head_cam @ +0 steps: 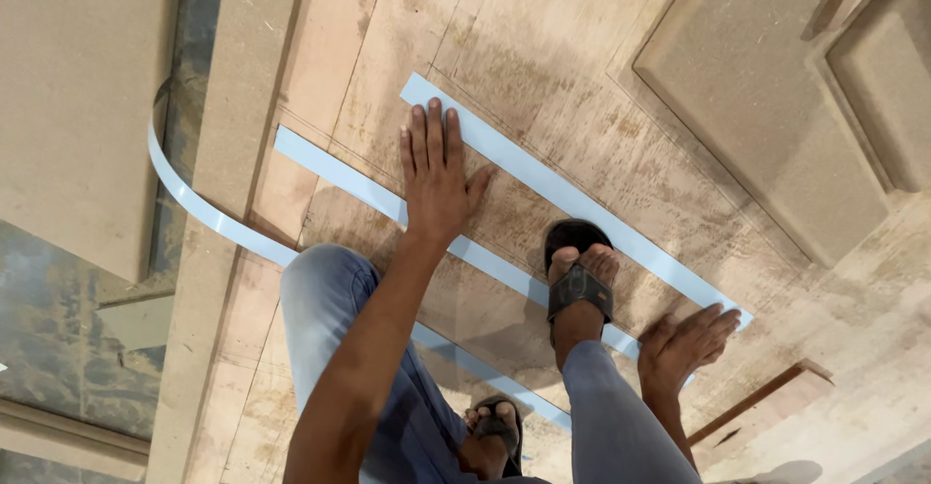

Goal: The person uses an angle grinder to cut metal strips and then presses the strips onto the surface of a wooden door.

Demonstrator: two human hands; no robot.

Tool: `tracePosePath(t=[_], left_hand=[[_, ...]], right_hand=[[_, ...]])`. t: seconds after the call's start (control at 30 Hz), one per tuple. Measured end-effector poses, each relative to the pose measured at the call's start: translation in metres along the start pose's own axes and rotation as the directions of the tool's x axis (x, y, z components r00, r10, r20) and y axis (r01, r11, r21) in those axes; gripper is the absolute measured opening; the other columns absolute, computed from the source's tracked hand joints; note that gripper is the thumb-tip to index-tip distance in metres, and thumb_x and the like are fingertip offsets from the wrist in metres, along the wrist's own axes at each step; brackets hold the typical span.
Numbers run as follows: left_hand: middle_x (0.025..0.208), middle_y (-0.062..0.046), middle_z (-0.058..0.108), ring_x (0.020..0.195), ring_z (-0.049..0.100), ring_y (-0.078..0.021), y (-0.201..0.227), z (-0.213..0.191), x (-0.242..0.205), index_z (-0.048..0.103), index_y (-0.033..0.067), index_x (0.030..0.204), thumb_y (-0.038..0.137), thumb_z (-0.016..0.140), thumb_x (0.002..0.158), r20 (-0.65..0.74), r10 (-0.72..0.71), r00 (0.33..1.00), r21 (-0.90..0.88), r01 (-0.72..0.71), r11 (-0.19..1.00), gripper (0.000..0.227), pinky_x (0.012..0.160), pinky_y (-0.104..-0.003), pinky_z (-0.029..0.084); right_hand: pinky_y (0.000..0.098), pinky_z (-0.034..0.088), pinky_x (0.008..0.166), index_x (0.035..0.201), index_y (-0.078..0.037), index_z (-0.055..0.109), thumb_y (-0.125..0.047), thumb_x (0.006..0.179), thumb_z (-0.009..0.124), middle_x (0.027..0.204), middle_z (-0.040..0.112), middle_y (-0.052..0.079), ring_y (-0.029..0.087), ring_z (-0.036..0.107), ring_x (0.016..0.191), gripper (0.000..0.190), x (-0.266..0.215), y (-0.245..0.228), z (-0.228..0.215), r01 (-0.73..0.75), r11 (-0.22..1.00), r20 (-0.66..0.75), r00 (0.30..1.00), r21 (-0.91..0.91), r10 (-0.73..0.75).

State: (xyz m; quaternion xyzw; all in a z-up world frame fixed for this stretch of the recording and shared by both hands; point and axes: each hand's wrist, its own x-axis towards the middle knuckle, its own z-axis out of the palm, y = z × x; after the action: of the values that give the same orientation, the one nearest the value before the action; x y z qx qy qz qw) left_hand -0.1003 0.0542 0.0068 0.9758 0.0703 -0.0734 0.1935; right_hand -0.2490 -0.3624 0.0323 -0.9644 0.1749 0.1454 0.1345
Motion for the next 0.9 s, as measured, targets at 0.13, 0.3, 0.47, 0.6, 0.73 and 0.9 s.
tracePosePath(t=[0.13, 0.3, 0.47, 0.6, 0.73, 0.9], left_hand=[[0.172, -0.02, 0.01, 0.161, 0.006, -0.0368, -0.001, 0.006, 0.004, 0.019, -0.0029, 0.164, 0.054, 0.058, 0.106, -0.056, 0.033, 0.998, -0.002, -0.034, 0.999, 0.09, 0.131, -0.057, 0.008], [0.172, -0.018, 0.013, 0.161, 0.008, -0.0344, 0.002, 0.007, 0.005, 0.019, -0.0032, 0.164, 0.053, 0.056, 0.107, -0.006, 0.022, 1.0, 0.036, -0.021, 0.999, 0.088, 0.131, -0.055, 0.008], [0.173, -0.016, 0.014, 0.162, 0.01, -0.0323, 0.004, 0.006, 0.005, 0.019, -0.0005, 0.165, 0.05, 0.054, 0.11, -0.014, 0.004, 1.0, 0.058, -0.003, 0.998, 0.082, 0.132, -0.053, 0.007], [0.173, -0.014, 0.017, 0.162, 0.012, -0.0307, 0.007, 0.006, 0.006, 0.02, 0.0017, 0.165, 0.048, 0.051, 0.111, -0.049, -0.003, 0.999, 0.061, 0.006, 0.998, 0.078, 0.133, -0.053, 0.007], [0.173, -0.014, 0.018, 0.161, 0.013, -0.0309, 0.01, 0.006, 0.008, 0.021, 0.0016, 0.165, 0.049, 0.05, 0.111, -0.059, -0.007, 0.998, 0.061, 0.011, 0.998, 0.077, 0.132, -0.052, 0.008], [0.173, -0.017, 0.018, 0.162, 0.013, -0.0341, 0.008, 0.002, 0.0, 0.022, -0.0012, 0.165, 0.045, 0.048, 0.113, 0.004, -0.046, 0.999, 0.036, 0.046, 0.998, 0.074, 0.132, -0.053, 0.008]], right_hand=[[0.0642, -0.001, 0.128, 0.164, 0.005, 0.004, -0.059, 0.11, 0.023, 0.172, -0.002, 0.031, 0.047, -0.003, 0.162, 0.086, 0.001, 0.001, 0.008, -0.048, 0.999, -0.054, 0.997, 0.023, 0.049], [0.0624, 0.0, 0.13, 0.165, 0.006, 0.004, -0.055, 0.112, 0.022, 0.173, -0.002, 0.031, 0.047, -0.002, 0.162, 0.083, 0.006, 0.006, 0.014, -0.049, 0.999, -0.099, 0.994, 0.023, 0.051], [0.0597, 0.002, 0.133, 0.165, 0.004, 0.005, -0.053, 0.113, 0.023, 0.173, 0.001, 0.03, 0.044, 0.0, 0.164, 0.079, 0.004, 0.014, 0.015, 0.034, 0.999, -0.143, 0.989, 0.029, -0.029], [0.0604, 0.0, 0.131, 0.165, 0.004, 0.005, -0.053, 0.113, 0.026, 0.173, 0.001, 0.031, 0.045, 0.0, 0.163, 0.081, 0.004, 0.011, 0.015, -0.014, 0.998, -0.128, 0.992, 0.055, 0.021], [0.0608, 0.0, 0.131, 0.166, 0.003, 0.004, -0.054, 0.112, 0.027, 0.174, 0.0, 0.029, 0.045, -0.001, 0.163, 0.081, 0.003, 0.007, 0.012, -0.039, 0.997, -0.107, 0.993, 0.061, 0.045], [0.061, -0.001, 0.13, 0.165, 0.002, 0.001, -0.055, 0.111, 0.026, 0.173, -0.003, 0.029, 0.045, -0.003, 0.163, 0.083, -0.007, 0.008, 0.008, -0.029, 0.998, -0.055, 0.998, 0.056, 0.032]])
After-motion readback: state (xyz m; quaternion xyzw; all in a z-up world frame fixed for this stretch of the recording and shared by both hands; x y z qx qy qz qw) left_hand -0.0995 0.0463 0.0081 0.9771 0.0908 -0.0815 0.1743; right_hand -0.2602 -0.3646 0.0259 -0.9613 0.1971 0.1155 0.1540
